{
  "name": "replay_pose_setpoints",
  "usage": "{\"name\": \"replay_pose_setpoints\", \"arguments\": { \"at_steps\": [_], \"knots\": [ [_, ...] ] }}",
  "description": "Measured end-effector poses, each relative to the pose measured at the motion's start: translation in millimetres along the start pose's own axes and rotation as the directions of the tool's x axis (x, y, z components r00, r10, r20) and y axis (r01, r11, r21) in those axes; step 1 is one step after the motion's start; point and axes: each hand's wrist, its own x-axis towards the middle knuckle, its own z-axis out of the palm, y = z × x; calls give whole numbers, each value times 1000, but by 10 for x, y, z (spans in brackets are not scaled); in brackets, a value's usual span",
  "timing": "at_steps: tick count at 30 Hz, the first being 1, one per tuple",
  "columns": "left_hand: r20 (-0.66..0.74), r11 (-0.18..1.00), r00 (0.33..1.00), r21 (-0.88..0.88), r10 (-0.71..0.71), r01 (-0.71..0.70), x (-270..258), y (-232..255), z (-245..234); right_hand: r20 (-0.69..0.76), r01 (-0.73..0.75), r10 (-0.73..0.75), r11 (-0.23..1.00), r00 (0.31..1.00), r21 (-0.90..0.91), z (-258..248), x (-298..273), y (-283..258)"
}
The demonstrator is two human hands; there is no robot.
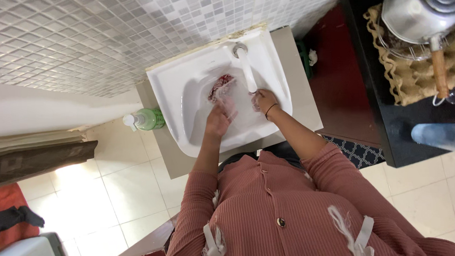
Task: The person scrubs a white bathroom sink with a red and white checkered cloth, then applies liquid soap from a green pump bottle and continues scrubbing the basin and faucet area.
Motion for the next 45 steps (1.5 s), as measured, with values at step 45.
{"name": "replay_pose_setpoints", "arguments": {
  "at_steps": [45],
  "knots": [
    [164, 498, 985, 851, 51, -168, 695, -371, 181, 107, -51, 27, 973, 994, 225, -78, -1272, -561]
  ]
}}
